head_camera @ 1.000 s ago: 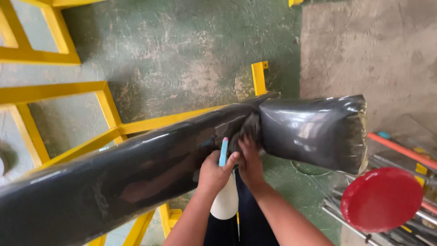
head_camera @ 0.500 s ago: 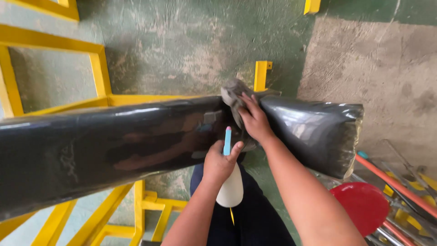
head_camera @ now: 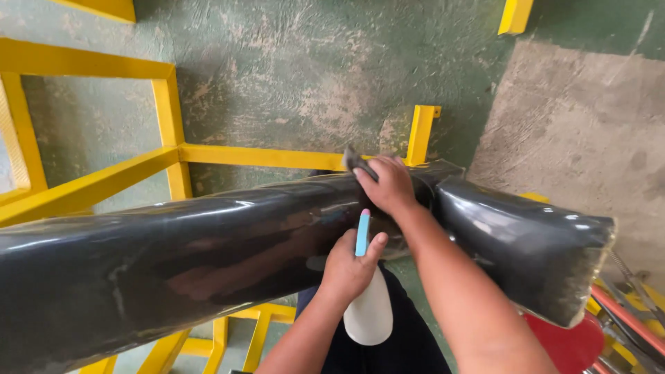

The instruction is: The recorder is cleaning and wiping down various gym equipment, including benches and weight machines, using a spray bottle and a cloth.

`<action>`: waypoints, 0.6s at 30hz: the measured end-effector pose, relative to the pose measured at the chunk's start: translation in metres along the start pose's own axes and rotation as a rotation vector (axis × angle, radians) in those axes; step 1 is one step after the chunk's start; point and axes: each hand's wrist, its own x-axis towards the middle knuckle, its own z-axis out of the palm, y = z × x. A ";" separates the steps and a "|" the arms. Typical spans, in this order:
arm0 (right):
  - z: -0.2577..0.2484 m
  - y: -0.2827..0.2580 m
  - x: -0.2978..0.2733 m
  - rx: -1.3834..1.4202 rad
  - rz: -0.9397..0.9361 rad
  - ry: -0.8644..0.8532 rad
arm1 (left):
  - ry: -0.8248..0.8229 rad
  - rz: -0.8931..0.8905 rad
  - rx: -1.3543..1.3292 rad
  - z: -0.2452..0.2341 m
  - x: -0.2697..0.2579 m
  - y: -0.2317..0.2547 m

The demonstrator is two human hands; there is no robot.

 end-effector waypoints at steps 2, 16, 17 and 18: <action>0.009 -0.016 0.027 0.000 0.046 -0.210 | -0.041 -0.027 -0.019 -0.011 0.008 0.007; -0.042 0.091 0.050 -0.632 0.573 -0.665 | -0.354 -0.087 0.189 -0.024 0.047 0.059; -0.036 0.082 0.042 -0.554 0.565 -0.587 | -0.348 -0.065 0.194 -0.022 0.047 0.055; -0.031 0.074 0.033 -0.477 0.558 -0.509 | -0.345 -0.043 0.199 -0.021 0.047 0.050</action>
